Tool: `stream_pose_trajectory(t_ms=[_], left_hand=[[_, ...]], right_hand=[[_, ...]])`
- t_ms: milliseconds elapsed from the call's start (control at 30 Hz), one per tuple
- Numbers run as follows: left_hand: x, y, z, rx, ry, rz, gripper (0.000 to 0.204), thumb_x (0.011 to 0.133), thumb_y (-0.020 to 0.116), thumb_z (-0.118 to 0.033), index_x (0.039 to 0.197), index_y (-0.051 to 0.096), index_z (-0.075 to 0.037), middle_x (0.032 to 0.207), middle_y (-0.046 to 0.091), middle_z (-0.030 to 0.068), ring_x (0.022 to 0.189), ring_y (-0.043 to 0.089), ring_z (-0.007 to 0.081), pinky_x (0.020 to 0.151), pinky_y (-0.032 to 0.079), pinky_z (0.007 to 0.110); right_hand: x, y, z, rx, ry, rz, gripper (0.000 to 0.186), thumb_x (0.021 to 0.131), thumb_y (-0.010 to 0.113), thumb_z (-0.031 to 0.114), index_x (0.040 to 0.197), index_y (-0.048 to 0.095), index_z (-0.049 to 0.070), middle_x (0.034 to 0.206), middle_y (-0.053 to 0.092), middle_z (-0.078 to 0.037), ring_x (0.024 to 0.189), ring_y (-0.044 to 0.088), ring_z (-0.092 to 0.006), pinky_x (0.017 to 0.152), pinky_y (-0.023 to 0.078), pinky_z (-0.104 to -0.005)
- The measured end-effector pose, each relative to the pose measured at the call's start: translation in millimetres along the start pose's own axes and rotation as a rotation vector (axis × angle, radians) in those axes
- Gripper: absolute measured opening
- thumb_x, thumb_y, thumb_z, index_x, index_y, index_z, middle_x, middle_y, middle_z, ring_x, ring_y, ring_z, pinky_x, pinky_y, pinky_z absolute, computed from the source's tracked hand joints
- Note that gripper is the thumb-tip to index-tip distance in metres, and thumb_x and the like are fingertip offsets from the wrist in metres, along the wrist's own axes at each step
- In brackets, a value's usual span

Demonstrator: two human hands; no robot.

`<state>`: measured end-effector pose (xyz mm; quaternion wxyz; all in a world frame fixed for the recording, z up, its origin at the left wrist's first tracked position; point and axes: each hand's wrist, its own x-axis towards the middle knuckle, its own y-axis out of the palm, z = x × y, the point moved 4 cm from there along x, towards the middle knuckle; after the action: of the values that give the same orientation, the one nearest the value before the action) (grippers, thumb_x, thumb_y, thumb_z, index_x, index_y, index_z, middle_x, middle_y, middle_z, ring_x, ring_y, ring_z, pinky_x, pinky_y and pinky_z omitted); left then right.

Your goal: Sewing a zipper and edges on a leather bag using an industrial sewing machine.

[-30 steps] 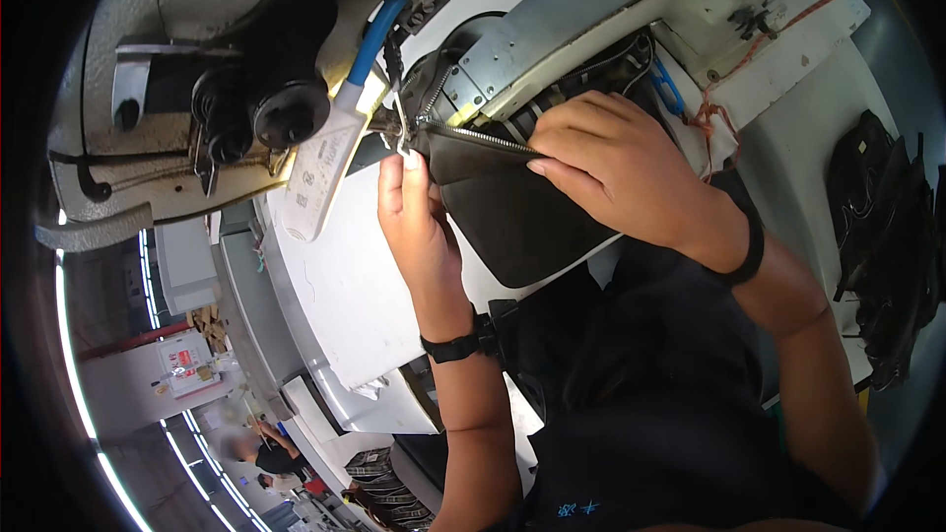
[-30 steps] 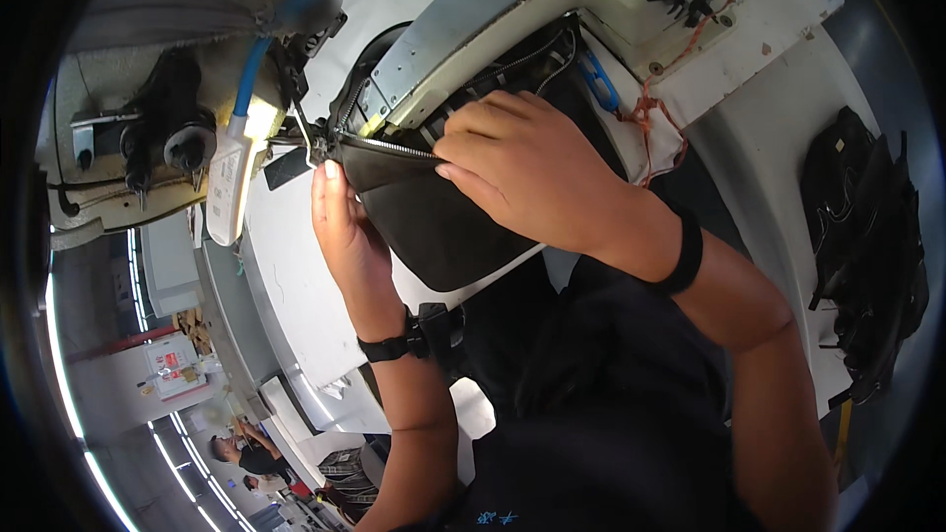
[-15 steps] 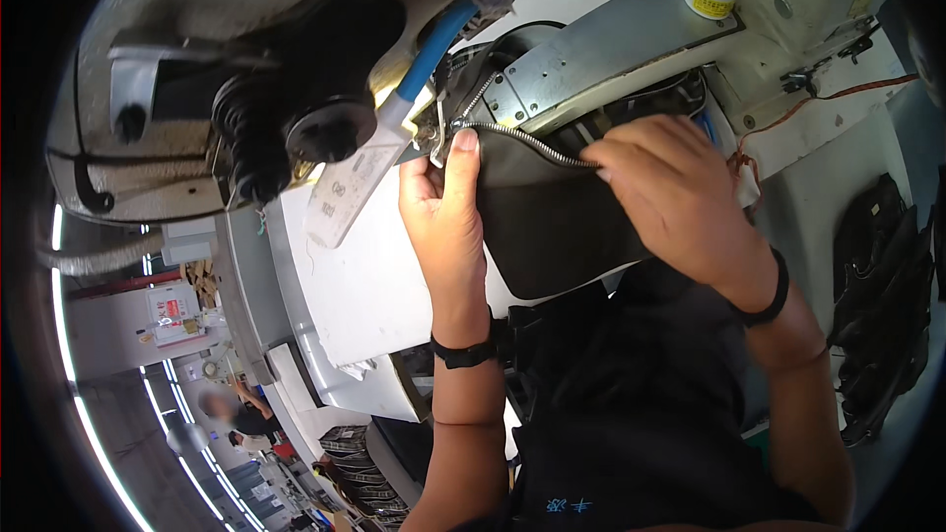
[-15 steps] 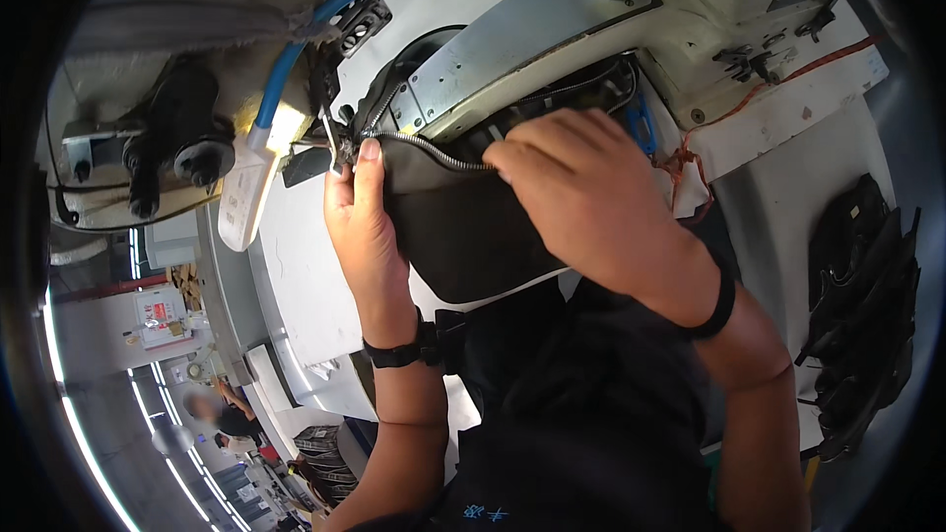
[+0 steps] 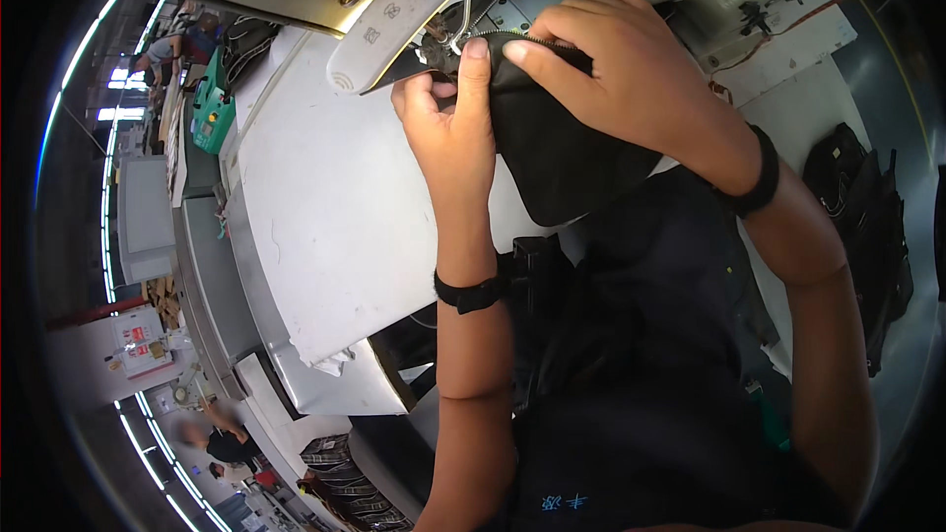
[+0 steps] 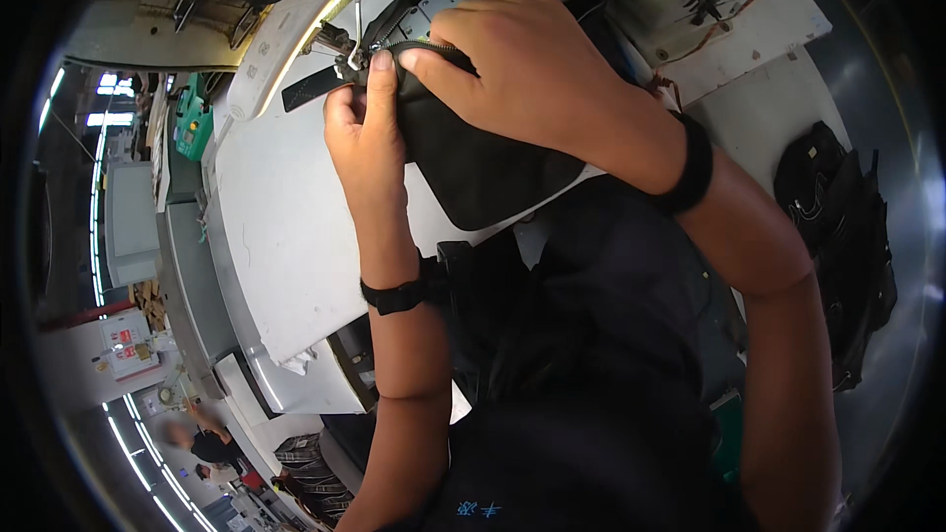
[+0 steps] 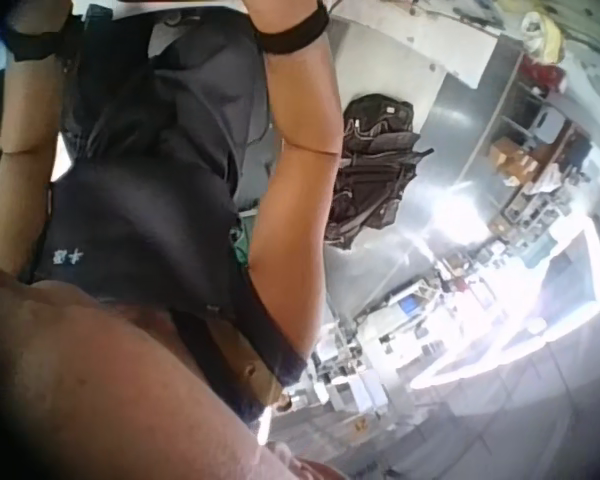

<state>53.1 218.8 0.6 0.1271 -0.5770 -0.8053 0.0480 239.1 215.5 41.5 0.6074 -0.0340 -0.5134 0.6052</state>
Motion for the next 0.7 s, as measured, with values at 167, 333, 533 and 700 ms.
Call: stream_pose_trajectory(t_ms=[167,333,533,700], left_hand=[[4,-15,-8,-0.178,0.137,0.089,0.034,0.099,0.07,-0.015,0.124,0.061,0.007,0.113,0.059,0.0081,0.098,0.06,0.011,0.079,0.052,0.026],[11,-13,-5,-0.429,0.164,0.232,0.04,0.102,0.067,-0.018,0.134,0.058,0.005,0.109,0.069,0.0074,0.093,0.064,0.0115,0.084,0.051,0.026],[9,-6,4,-0.437,0.044,0.147,0.033,0.104,0.064,-0.017,0.131,0.059,0.002,0.104,0.069,0.0049,0.089,0.064,0.0087,0.08,0.051,0.022],[2,1,5,-0.524,0.104,0.102,0.031,0.105,0.062,-0.016,0.13,0.06,0.001,0.105,0.068,0.0035,0.088,0.064,0.0067,0.079,0.051,0.021]], right_hand=[[17,5,7,-0.249,-0.244,-0.208,0.029,0.092,0.069,0.03,0.072,0.061,0.011,0.069,0.06,-0.004,0.072,0.057,-0.0257,0.08,0.041,-0.0401],[33,0,-17,-0.146,-0.316,-0.099,0.024,0.093,0.068,0.025,0.079,0.063,0.007,0.078,0.062,-0.01,0.081,0.058,-0.033,0.08,0.043,-0.0435],[40,4,-25,0.063,-0.251,-0.046,0.033,0.091,0.071,0.028,0.069,0.059,0.005,0.075,0.059,-0.012,0.082,0.058,-0.0335,0.079,0.043,-0.0433],[41,4,-25,0.073,-0.217,-0.017,0.036,0.091,0.072,0.029,0.067,0.058,0.006,0.073,0.057,-0.012,0.081,0.056,-0.0333,0.078,0.043,-0.0433]])
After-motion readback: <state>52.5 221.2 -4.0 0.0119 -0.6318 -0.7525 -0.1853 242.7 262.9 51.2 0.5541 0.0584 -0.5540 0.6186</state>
